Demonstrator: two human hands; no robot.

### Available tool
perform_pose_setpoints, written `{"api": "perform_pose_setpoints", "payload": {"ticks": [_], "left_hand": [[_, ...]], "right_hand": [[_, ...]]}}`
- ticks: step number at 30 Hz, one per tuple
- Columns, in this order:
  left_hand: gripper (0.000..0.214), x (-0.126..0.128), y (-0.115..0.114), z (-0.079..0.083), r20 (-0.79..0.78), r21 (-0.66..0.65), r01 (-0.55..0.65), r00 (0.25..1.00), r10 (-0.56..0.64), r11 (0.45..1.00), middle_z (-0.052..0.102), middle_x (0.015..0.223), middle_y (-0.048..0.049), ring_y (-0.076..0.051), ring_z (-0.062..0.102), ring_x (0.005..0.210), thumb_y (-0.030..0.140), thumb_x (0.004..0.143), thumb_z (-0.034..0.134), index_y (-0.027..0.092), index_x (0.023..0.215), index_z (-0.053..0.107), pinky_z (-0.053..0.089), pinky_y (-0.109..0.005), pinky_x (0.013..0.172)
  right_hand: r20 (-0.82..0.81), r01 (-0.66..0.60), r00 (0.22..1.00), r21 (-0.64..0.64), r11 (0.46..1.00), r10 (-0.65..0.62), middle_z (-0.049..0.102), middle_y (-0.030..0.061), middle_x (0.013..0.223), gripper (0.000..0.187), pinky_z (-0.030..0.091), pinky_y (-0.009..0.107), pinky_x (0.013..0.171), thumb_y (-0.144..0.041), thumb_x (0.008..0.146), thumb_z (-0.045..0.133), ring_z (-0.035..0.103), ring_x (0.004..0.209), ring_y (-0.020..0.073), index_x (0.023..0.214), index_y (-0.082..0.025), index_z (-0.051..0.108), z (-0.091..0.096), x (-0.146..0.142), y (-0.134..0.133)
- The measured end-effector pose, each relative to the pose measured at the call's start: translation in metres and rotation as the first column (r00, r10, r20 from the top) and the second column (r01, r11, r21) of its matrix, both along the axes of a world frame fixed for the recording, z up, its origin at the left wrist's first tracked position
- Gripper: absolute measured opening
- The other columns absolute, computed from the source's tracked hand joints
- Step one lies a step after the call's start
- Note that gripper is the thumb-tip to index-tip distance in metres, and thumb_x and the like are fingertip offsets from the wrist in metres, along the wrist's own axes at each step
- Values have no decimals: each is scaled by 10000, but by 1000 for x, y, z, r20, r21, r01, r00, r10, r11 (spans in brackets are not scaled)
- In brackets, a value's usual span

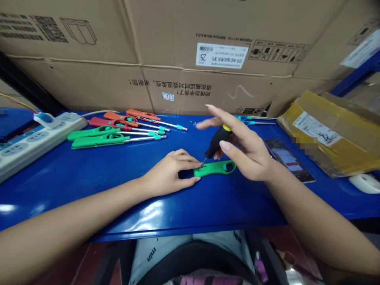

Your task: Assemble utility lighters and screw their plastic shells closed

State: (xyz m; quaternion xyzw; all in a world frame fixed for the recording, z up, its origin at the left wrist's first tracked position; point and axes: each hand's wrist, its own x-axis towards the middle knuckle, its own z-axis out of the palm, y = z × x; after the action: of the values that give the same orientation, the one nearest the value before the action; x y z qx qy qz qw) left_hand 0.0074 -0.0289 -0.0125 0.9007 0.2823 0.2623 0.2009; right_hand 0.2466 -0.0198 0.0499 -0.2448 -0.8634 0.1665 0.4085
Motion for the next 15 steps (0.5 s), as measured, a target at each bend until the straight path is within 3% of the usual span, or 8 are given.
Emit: {"api": "perform_pose_setpoints", "payload": {"ticks": [5,10,15], "left_hand": [[303,0,0,1,-21,-1,-11,1000,11,1000,759,1171,-64,-245,625,1072,335,933,681,229,1212,735,511,-449,991],[305,1,0,1,-7,-8,-9,1000,9,1000,760,1171,-66,-242,624,1072,339,930,689,233,1212,738,519,-444,987],[301,1,0,1,-19,-5,-12,1000,12,1000,761,1174,-55,-245,619,1077,332,931,690,228,1210,733,509,-441,990]], "right_hand": [[-121,116,988,205,972,-92,731,52,1101,416,615,341,777,-436,889,736,705,868,202,1266,-283,650,-4,-2,3],[-3,29,1000,22,999,-29,663,89,1305,508,621,331,668,-419,1038,465,694,813,177,1528,-299,410,-4,0,3],[-66,161,986,189,969,-151,727,61,1138,398,605,310,633,-434,902,707,682,786,192,1261,-274,643,-5,-1,3]]}}
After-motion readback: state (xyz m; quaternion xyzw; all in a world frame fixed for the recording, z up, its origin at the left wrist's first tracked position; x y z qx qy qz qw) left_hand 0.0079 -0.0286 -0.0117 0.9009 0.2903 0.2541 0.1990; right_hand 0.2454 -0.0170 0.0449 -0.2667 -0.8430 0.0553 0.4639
